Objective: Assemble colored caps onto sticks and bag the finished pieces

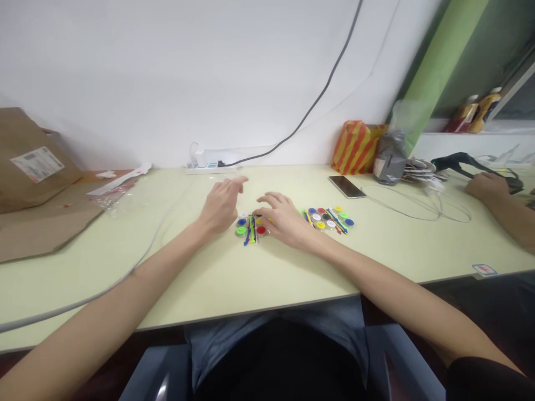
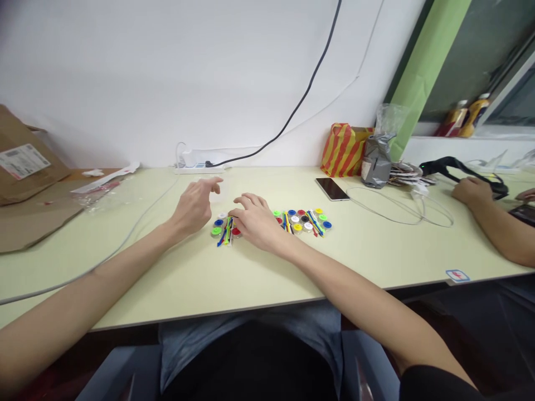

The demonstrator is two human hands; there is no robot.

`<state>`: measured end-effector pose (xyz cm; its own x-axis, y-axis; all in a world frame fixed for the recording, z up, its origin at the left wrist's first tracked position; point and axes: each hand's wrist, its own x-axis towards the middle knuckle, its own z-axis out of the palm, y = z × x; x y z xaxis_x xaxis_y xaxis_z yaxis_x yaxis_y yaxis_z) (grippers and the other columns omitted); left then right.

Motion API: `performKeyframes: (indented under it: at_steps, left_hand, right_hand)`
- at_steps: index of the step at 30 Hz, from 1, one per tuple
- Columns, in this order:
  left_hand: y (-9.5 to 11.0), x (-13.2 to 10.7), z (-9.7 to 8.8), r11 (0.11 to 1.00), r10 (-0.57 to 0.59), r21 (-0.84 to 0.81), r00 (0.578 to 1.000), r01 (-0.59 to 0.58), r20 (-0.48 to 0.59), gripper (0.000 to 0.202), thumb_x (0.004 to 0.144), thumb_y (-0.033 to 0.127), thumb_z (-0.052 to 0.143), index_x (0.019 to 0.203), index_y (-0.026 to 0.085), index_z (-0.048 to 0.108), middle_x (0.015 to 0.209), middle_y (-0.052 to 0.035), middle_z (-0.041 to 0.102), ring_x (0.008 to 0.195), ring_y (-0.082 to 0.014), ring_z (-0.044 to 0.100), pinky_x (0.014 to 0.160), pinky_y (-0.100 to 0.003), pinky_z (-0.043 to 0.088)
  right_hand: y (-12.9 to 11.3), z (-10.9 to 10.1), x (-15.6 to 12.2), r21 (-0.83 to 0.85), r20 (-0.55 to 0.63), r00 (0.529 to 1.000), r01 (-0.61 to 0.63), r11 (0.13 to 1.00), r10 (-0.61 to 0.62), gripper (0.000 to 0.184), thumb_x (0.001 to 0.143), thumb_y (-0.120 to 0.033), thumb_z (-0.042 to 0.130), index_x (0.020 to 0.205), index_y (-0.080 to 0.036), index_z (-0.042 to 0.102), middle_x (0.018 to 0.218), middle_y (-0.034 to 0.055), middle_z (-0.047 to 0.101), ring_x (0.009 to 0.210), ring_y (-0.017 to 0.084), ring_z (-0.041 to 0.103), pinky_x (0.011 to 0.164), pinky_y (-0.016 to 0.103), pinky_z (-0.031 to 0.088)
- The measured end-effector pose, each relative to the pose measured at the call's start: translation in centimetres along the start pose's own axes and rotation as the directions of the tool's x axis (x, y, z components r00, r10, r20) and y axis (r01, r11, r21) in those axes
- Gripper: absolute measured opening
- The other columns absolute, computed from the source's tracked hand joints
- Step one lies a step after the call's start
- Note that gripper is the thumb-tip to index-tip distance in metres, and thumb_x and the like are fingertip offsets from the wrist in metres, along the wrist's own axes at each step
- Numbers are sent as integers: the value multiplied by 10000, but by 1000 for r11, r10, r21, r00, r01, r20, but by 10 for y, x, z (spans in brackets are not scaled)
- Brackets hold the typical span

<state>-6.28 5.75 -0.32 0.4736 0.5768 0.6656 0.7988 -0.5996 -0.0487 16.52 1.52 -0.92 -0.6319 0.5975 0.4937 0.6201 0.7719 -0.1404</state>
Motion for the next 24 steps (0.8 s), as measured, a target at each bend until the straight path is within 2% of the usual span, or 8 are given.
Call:
performKeyframes:
  at_steps: [3,5,9,14,17,20,24]
  left_hand:
    - [-5,0,-6,1000,4,16,964,-8,267,439,753,19,407,1099,196,611,873,-56,672,813,-246,624,759,-361,425]
    - [-4,0,-9,999,26,25,926,-38,376,290,839,92,419,993,212,633,847,-47,675,758,-238,620,686,-340,398]
    - [-3,0,-8,994,75,41,909,-100,409,255,966,250,397,1028,219,643,942,-66,677,782,-231,627,703,-334,404]
    - [-12,-3,-3,997,82,-25,889,-80,450,270,940,201,410,1038,241,659,1002,-66,677,887,-233,640,759,-327,425]
    - [-14,-5,-2,996,66,-87,884,-28,463,260,969,241,396,1023,244,650,996,-51,678,844,-213,621,737,-317,416]
    - [-13,-5,-3,991,53,-130,877,11,477,274,1004,343,391,989,240,645,969,-38,680,808,-200,606,714,-308,404]
    - [-12,-5,-3,990,25,-131,877,44,479,279,993,366,409,964,235,653,954,-40,693,818,-203,613,718,-303,400]
  right_hand:
    - [1,1,-1,-28,9,1000,-25,999,26,302,1012,-208,507,1235,-181,710,1432,138,539,1426,311,343,1175,525,310]
    - [1,1,-2,-30,12,999,-36,999,36,311,1016,-222,504,1259,-182,695,1438,140,533,1436,312,339,1178,527,312]
    - [-1,0,-2,-22,16,999,-45,999,46,317,1016,-231,505,1282,-182,669,1440,143,530,1436,303,347,1178,524,320]
    - [-1,0,-2,-58,25,998,-58,997,60,357,981,-124,492,1289,-191,657,1439,144,531,1439,298,344,1171,533,322]
    - [1,0,-3,-116,23,997,-65,991,68,381,930,-51,498,1241,-168,683,1443,161,524,1446,314,334,1175,544,307]
    - [2,-1,-3,-112,21,997,-66,991,69,330,949,-89,503,1192,-164,713,1426,161,536,1434,318,349,1169,533,322]
    - [-2,-1,-3,-61,49,998,-43,997,46,272,994,-189,516,1140,-176,745,1403,152,550,1416,308,369,1166,509,337]
